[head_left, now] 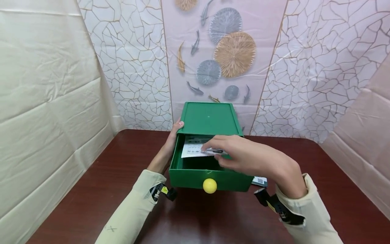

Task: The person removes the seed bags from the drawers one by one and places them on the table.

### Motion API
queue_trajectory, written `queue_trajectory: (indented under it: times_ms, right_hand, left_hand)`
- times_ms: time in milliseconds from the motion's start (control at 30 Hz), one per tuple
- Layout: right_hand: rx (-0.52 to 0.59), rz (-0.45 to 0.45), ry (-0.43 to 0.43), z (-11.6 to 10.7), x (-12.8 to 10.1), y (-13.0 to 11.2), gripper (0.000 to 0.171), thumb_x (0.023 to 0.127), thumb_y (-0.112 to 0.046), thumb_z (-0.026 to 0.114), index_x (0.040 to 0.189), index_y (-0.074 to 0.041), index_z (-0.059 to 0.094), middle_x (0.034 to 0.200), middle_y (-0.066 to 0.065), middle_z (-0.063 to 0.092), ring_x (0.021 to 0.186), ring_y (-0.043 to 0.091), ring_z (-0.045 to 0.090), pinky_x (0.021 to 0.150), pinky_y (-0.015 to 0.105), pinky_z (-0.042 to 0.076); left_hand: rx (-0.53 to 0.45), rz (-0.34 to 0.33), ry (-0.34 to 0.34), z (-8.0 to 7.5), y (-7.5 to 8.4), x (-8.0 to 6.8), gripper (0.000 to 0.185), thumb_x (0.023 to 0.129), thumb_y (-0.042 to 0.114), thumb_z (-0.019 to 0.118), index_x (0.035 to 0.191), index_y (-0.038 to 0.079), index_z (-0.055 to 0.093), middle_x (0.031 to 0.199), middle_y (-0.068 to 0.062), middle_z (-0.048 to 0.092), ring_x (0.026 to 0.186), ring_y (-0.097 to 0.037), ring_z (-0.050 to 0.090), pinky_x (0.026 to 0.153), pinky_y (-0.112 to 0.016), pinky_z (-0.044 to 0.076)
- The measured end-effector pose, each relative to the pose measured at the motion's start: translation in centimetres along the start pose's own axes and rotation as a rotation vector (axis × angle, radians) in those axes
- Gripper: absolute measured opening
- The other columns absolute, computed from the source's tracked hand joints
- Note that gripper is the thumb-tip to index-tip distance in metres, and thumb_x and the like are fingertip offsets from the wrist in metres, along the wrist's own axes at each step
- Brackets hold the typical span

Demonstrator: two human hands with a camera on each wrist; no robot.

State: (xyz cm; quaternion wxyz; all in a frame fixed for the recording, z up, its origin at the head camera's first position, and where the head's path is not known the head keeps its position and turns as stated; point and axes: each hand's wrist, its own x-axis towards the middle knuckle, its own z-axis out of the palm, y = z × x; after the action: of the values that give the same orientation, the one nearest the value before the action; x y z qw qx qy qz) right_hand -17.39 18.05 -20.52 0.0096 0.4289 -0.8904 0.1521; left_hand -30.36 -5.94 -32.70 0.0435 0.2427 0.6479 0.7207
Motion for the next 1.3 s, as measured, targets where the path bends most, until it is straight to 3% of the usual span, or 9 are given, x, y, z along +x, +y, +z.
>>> queue_trajectory:
  times_ms: [133,267,400,567,800,1033,1233,1300]
  right_hand:
    - [-0.176,-0.003,0.146,0.7,-1.1,-0.7,0.046,0.101,0.007,0.054,0.139,-0.017,0.065,0.126,-0.003,0.066,0.104,0.014,0.064,0.087,0.036,0.058]
    - [-0.32,0.017,0.311,1.5,-1.7,-0.7,0.053,0.097,0.012,0.059,0.141,-0.017,0.065,0.123,0.0,0.068,0.097,0.018,0.068,0.081,0.039,0.059]
    - [-0.367,0.032,0.5,2.1,-1.8,0.1,0.044,0.092,0.014,0.063,0.125,-0.012,0.074,0.115,0.003,0.072,0.088,0.023,0.068,0.071,0.04,0.058]
    - [-0.397,0.084,0.663,2.5,-1.7,0.9,0.032,0.086,0.013,0.066,0.107,-0.009,0.077,0.102,0.002,0.073,0.08,0.022,0.063,0.062,0.039,0.051]
    - [-0.411,0.108,0.681,2.4,-1.8,1.1,0.032,0.083,0.011,0.07,0.104,-0.011,0.077,0.096,0.0,0.069,0.084,0.024,0.063,0.066,0.042,0.049]
    - [-0.348,0.128,0.657,1.3,-3.0,0.1,0.034,0.089,0.012,0.068,0.11,-0.014,0.078,0.102,-0.002,0.071,0.088,0.021,0.063,0.07,0.044,0.054]
    - [-0.304,0.145,0.703,0.4,-4.6,-0.9,0.035,0.095,0.008,0.065,0.113,-0.019,0.079,0.108,-0.004,0.076,0.098,0.019,0.07,0.08,0.048,0.058]
    - [-0.312,0.15,0.734,0.2,-5.1,-1.2,0.035,0.095,0.007,0.065,0.113,-0.019,0.079,0.107,-0.005,0.076,0.097,0.017,0.069,0.082,0.042,0.057]
  left_hand:
    - [0.008,0.011,0.012,-0.1,0.0,0.0,0.08,0.102,0.051,0.029,0.172,0.026,-0.001,0.175,-0.012,0.008,0.151,-0.037,0.024,0.118,-0.058,0.026]
    - [-0.002,0.02,0.012,0.0,0.0,0.1,0.078,0.103,0.05,0.03,0.172,0.028,0.003,0.174,-0.009,0.013,0.148,-0.035,0.028,0.114,-0.056,0.031]
    - [0.017,0.011,0.008,0.1,-0.1,0.1,0.077,0.103,0.051,0.028,0.172,0.029,0.002,0.172,-0.009,0.017,0.143,-0.035,0.034,0.107,-0.054,0.038]
    - [0.018,0.037,0.001,0.1,-0.1,0.4,0.076,0.104,0.048,0.026,0.172,0.025,0.001,0.173,-0.01,0.014,0.147,-0.035,0.03,0.112,-0.054,0.033]
    - [0.018,0.072,-0.007,-0.2,-0.1,0.6,0.077,0.102,0.044,0.025,0.172,0.021,0.001,0.174,-0.011,0.012,0.15,-0.033,0.025,0.117,-0.054,0.028]
    - [0.005,0.084,-0.006,-0.4,0.0,0.8,0.079,0.101,0.044,0.027,0.172,0.018,0.003,0.173,-0.013,0.016,0.148,-0.032,0.029,0.116,-0.05,0.029]
    - [0.022,0.077,-0.005,-0.3,-0.2,0.7,0.078,0.102,0.045,0.027,0.172,0.021,0.003,0.174,-0.01,0.015,0.149,-0.031,0.027,0.116,-0.052,0.028]
    - [0.01,0.08,-0.005,-0.4,-0.2,0.7,0.078,0.102,0.044,0.027,0.172,0.021,0.003,0.174,-0.009,0.015,0.15,-0.031,0.027,0.117,-0.052,0.027]
